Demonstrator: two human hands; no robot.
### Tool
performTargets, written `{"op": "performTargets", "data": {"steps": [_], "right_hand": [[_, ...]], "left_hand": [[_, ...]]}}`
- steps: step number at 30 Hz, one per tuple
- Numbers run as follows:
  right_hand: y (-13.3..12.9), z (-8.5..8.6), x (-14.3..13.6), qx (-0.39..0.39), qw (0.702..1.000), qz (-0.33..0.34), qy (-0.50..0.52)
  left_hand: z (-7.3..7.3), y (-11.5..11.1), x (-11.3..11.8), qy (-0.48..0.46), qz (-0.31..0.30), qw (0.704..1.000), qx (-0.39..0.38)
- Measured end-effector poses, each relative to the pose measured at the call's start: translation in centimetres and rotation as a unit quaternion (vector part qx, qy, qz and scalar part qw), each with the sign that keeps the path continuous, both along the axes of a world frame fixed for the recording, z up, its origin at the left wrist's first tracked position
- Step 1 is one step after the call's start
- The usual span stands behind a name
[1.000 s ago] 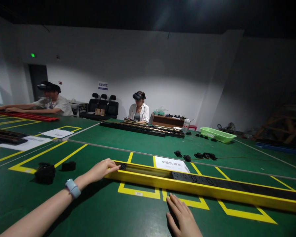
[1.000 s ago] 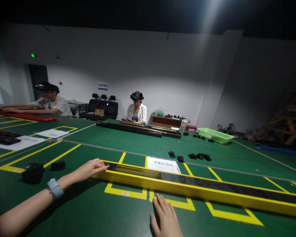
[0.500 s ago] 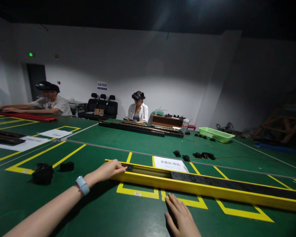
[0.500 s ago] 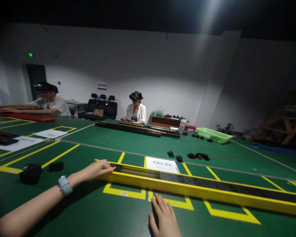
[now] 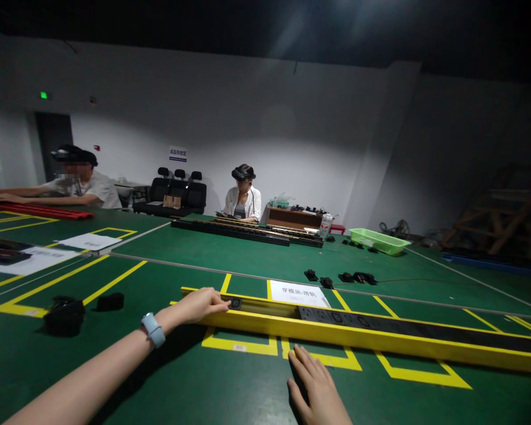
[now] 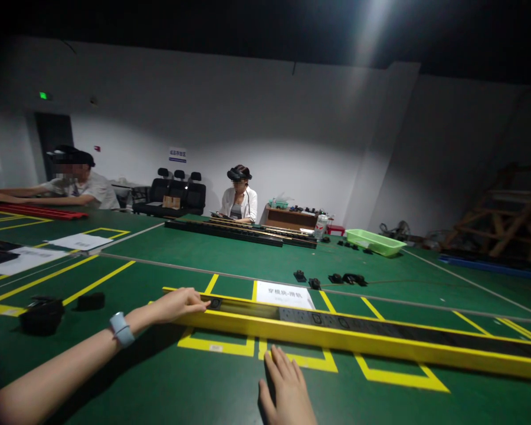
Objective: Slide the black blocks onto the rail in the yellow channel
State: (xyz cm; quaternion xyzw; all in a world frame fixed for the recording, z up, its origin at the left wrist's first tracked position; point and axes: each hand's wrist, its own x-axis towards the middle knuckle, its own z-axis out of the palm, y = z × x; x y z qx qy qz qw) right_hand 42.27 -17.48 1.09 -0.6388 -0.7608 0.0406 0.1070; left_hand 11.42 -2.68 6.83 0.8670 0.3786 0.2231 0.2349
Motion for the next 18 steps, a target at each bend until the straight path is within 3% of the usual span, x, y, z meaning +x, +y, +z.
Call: {"op": "performTargets", "data": {"steps": [6,18], "right_hand": [[-0.3,0.6,-0.3,-0.016,1.000,-0.017,-0.001],[-1.0,1.4,-0.7,-0.017,0.999,-0.029,0.025]], "left_hand": [[0.1,0.2,1.4,0.064,-0.010,0.998,0.016],[0.9,-0.5,5.5,0.061,-0.045,0.997,-0.002]]}}
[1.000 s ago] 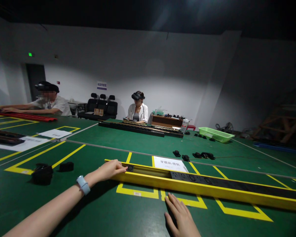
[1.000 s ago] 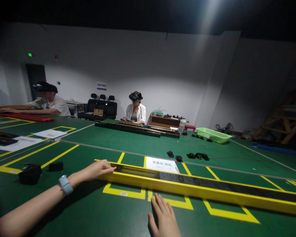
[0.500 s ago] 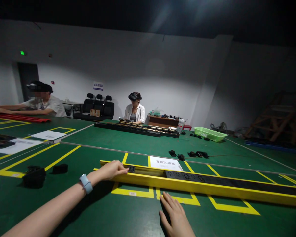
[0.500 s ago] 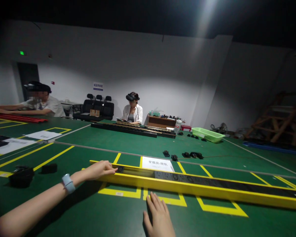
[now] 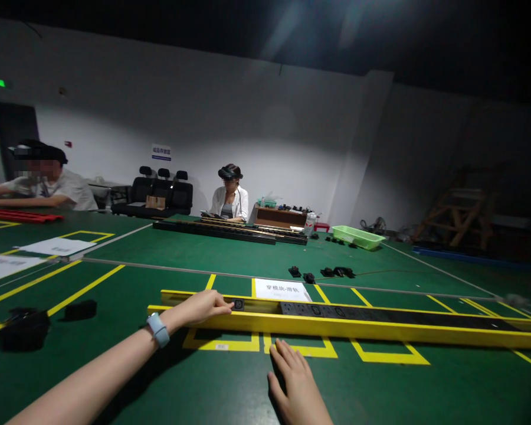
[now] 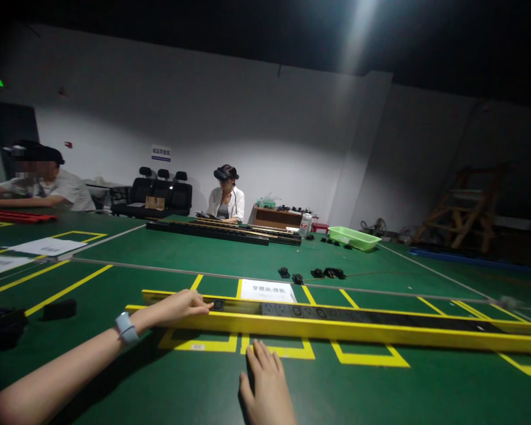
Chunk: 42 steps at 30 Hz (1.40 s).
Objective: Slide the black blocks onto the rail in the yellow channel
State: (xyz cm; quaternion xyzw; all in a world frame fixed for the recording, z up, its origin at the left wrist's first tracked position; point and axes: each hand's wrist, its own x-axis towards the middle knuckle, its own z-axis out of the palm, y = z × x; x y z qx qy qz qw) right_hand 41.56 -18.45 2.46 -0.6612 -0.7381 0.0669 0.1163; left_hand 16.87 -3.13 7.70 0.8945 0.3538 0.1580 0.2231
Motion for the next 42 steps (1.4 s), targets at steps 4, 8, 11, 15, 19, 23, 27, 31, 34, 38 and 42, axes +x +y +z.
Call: {"op": "performTargets", "data": {"steps": [4,8,11,15,19,23,27,31,34,38,42], "right_hand": [[-0.1,0.0,-0.1,0.005,1.000,-0.003,0.009],[-0.2,0.1,-0.2,0.018,1.000,-0.009,0.014],[-0.3,0.2,-0.2,0.017,1.000,-0.011,0.021],[-0.4,-0.1,-0.1,0.025,0.998,-0.016,0.058],[-0.5,-0.8,0.2,0.053,0.993,-0.017,0.100],[-0.5,-1.2,0.3,0.060,0.992,-0.016,0.109],[-0.4,-1.4,0.3,0.055,0.993,-0.015,0.104],[-0.3,-1.5,0.4,0.052,0.994,-0.015,0.095],[-0.4,-1.4,0.4,0.047,0.995,-0.014,0.091],[-0.6,-1.1,0.3,0.056,0.994,-0.007,0.089],[-0.6,-0.6,0.0,0.039,0.997,-0.010,0.065]], "left_hand": [[0.0,0.0,1.6,0.003,-0.014,1.000,0.003],[-0.3,0.1,2.8,0.003,-0.018,1.000,0.008],[-0.5,0.3,3.8,-0.001,-0.023,1.000,0.011],[-0.8,0.7,5.2,0.003,-0.033,0.999,0.014],[-0.9,0.5,6.7,0.010,-0.038,0.999,0.027],[-0.7,0.0,8.6,0.010,-0.039,0.998,0.039],[-0.4,-0.3,10.2,0.028,-0.037,0.997,0.063],[-0.6,-0.4,10.2,0.025,-0.034,0.997,0.064],[-1.1,-0.4,9.8,-0.004,-0.040,0.998,0.047],[-1.6,-0.6,9.6,-0.020,-0.038,0.998,0.046],[-2.2,-1.4,9.5,0.002,-0.034,0.995,0.096]]}}
